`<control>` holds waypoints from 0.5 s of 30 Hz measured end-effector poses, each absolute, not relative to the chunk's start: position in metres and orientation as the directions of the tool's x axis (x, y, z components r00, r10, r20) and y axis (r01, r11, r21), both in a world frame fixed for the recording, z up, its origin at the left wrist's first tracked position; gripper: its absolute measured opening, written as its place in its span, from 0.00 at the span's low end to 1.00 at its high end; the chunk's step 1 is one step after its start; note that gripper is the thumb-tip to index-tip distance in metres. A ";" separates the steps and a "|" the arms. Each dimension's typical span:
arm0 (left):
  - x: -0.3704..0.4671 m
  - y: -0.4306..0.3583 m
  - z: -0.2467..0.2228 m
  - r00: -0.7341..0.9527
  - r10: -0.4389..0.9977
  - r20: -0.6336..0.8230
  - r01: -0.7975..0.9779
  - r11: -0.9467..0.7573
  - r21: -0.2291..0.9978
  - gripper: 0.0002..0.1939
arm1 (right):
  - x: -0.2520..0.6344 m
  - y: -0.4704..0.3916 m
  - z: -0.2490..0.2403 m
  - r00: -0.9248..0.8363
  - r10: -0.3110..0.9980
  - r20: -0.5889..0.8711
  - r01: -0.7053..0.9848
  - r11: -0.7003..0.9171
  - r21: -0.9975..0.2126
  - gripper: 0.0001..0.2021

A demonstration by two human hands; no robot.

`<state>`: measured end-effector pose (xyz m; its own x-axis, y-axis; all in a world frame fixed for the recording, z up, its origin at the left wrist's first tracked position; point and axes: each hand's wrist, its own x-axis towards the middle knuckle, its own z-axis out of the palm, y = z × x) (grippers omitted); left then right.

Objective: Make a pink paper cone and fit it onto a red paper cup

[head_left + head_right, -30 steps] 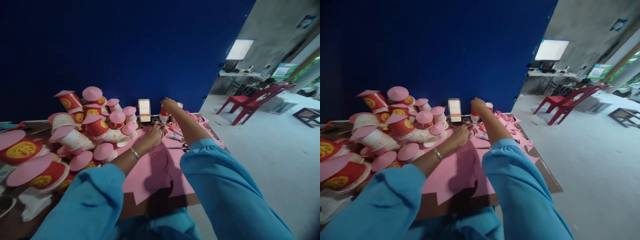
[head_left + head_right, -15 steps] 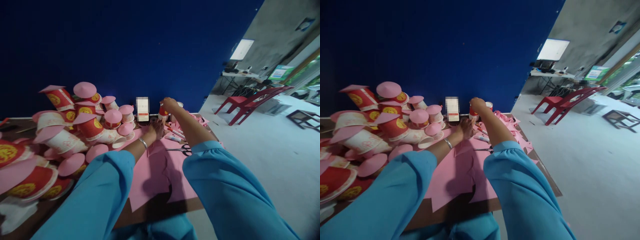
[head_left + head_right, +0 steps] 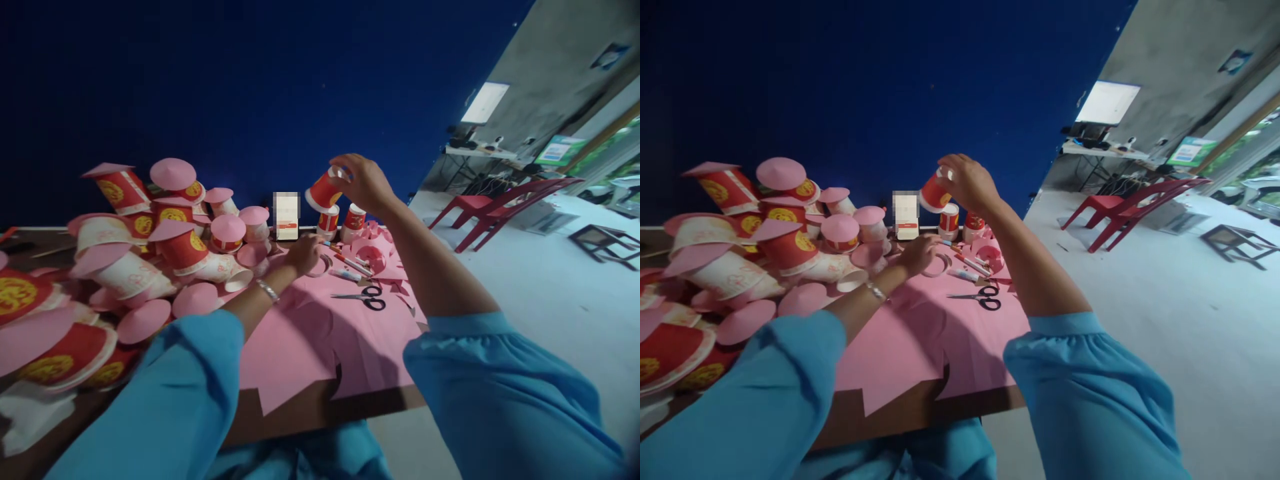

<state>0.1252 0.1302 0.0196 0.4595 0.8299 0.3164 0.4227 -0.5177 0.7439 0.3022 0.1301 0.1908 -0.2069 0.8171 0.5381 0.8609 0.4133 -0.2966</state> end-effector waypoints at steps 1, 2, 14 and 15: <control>0.116 0.126 0.019 0.449 0.846 0.288 0.387 -0.475 0.791 0.16 | 0.305 0.122 0.188 -0.240 0.811 0.534 0.773 0.492 -0.399 0.19; 0.106 0.120 0.018 0.441 0.859 0.259 0.346 -0.429 0.834 0.22 | 0.306 0.114 0.182 -0.286 0.815 0.504 0.670 0.546 -0.503 0.19; 0.026 0.033 0.004 0.529 0.841 -0.111 -0.137 0.214 0.967 0.34 | 0.278 0.067 0.067 -0.479 0.813 0.331 0.505 0.563 -0.654 0.16; 0.023 0.029 0.000 0.515 0.850 -0.113 -0.120 0.201 0.972 0.33 | 0.284 0.064 0.066 -0.415 0.858 0.301 0.654 0.512 -0.557 0.15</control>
<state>0.0232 0.0293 -0.0005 0.5146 0.8500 -0.1126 -0.1201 0.2015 0.9721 0.2841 0.0642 0.0664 -0.4154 0.8584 0.3010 0.6543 0.5118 -0.5567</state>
